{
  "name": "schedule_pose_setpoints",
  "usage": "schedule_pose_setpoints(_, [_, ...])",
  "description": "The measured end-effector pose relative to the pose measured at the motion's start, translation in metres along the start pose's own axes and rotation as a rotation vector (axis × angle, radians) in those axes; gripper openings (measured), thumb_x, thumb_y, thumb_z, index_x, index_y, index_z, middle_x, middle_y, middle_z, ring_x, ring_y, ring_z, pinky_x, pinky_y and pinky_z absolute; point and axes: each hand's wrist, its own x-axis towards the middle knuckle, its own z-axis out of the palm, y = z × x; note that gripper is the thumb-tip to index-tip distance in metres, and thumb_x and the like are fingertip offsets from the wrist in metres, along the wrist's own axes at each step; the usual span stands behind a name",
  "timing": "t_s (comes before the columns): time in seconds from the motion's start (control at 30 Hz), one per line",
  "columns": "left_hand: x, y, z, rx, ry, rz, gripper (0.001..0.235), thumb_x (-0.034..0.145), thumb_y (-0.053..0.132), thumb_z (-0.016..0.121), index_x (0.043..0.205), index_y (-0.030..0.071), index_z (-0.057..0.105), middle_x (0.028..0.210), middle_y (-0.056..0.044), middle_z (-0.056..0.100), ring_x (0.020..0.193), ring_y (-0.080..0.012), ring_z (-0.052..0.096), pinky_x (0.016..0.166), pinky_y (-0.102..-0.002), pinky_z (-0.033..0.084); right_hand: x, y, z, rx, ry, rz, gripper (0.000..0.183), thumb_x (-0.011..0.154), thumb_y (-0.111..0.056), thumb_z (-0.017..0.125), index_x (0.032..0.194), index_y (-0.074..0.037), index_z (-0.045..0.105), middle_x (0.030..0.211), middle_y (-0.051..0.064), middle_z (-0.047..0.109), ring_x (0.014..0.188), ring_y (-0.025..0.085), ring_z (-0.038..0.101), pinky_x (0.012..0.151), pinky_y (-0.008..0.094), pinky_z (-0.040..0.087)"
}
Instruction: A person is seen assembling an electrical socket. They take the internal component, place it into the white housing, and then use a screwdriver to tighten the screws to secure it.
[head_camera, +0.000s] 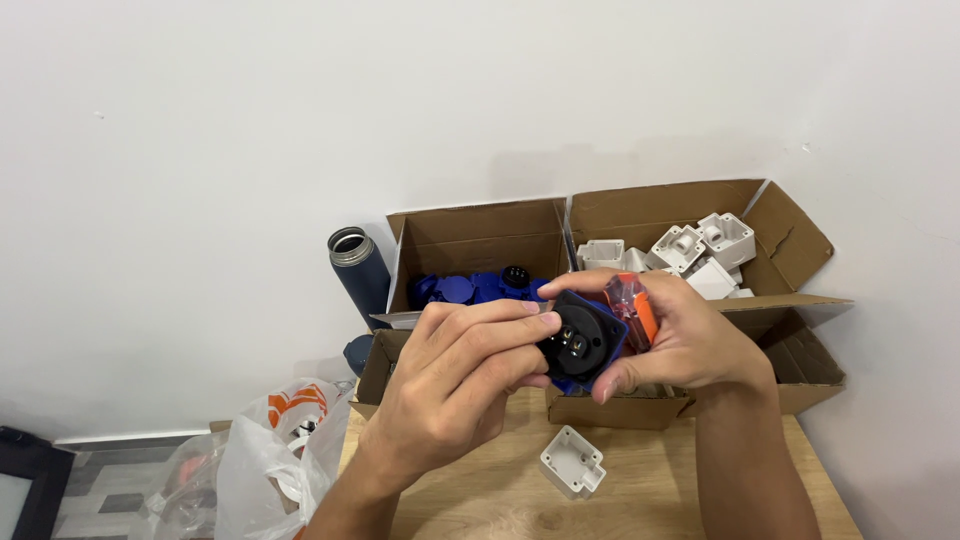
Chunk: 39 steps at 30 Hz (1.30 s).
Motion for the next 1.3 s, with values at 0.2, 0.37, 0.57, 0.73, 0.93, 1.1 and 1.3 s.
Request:
schedule_pose_setpoints(0.2, [0.002, -0.002, -0.001, 0.032, 0.007, -0.006, 0.003, 0.110, 0.006, 0.070, 0.108, 0.006, 0.072, 0.128, -0.008, 0.078, 0.116, -0.0261, 0.081, 0.089, -0.036, 0.048, 0.001, -0.001, -0.001, -0.030, -0.003, 0.023, 0.086, 0.073, -0.037, 0.097, 0.146, -0.002, 0.067, 0.116, 0.003, 0.076, 0.102, 0.014, 0.068, 0.088, 0.028, 0.057])
schedule_pose_setpoints(0.37, [0.006, -0.001, -0.002, 0.041, -0.004, -0.020, 0.007, 0.110, 0.010, 0.069, 0.106, 0.007, 0.073, 0.127, -0.006, 0.080, 0.115, -0.0245, 0.081, 0.090, -0.035, 0.046, -0.001, -0.001, -0.009, -0.130, -0.021, 0.003, 0.087, 0.074, -0.036, 0.097, 0.148, -0.003, 0.065, 0.114, 0.002, 0.077, 0.100, 0.012, 0.070, 0.089, 0.026, 0.059])
schedule_pose_setpoints(0.57, [-0.002, -0.019, 0.003, -0.247, 0.035, -0.174, 0.012, 0.110, 0.004, 0.053, 0.106, 0.006, 0.065, 0.107, -0.007, 0.082, 0.096, -0.0305, 0.085, 0.085, -0.042, 0.067, -0.014, -0.021, -0.033, -0.297, -0.126, -0.073, 0.074, 0.082, -0.038, 0.090, 0.145, -0.008, 0.064, 0.137, 0.010, 0.078, 0.118, 0.023, 0.082, 0.105, 0.035, 0.065])
schedule_pose_setpoints(0.73, [-0.003, -0.021, 0.022, 0.034, 0.162, -0.157, 0.008, 0.106, -0.007, 0.065, 0.101, -0.003, 0.069, 0.103, -0.020, 0.076, 0.090, -0.0341, 0.071, 0.086, -0.043, 0.061, -0.055, -0.024, -0.041, 0.122, 0.381, -0.192, 0.085, 0.076, -0.039, 0.095, 0.140, 0.006, 0.064, 0.120, 0.021, 0.078, 0.107, 0.034, 0.084, 0.096, 0.037, 0.073])
schedule_pose_setpoints(0.93, [-0.006, -0.009, 0.096, -0.208, -0.048, -0.097, 0.016, 0.095, -0.001, 0.085, 0.105, -0.007, 0.074, 0.100, -0.019, 0.073, 0.084, -0.0249, 0.071, 0.075, -0.031, 0.067, -0.108, -0.019, -0.056, -0.090, 0.637, -0.379, 0.088, 0.095, -0.067, 0.080, 0.136, 0.007, 0.058, 0.117, 0.018, 0.074, 0.096, 0.027, 0.083, 0.084, 0.034, 0.077])
schedule_pose_setpoints(1.1, [0.025, 0.010, 0.164, -0.306, -0.147, -0.018, 0.012, 0.102, 0.001, 0.083, 0.109, -0.004, 0.074, 0.102, -0.017, 0.075, 0.088, -0.0285, 0.075, 0.080, -0.039, 0.066, -0.119, -0.035, -0.087, -0.164, 0.630, -0.333, 0.082, 0.100, -0.068, 0.069, 0.128, 0.008, 0.061, 0.110, 0.020, 0.076, 0.091, 0.028, 0.083, 0.082, 0.035, 0.074])
schedule_pose_setpoints(1.3, [0.042, 0.038, 0.201, -0.351, -0.442, -0.194, 0.013, 0.102, 0.004, 0.072, 0.110, -0.004, 0.078, 0.100, -0.023, 0.079, 0.090, -0.0390, 0.079, 0.077, -0.046, 0.064, -0.111, -0.049, -0.096, -0.238, 0.605, -0.284, 0.081, 0.108, -0.070, 0.054, 0.118, 0.010, 0.064, 0.100, 0.022, 0.078, 0.085, 0.031, 0.084, 0.079, 0.035, 0.070])
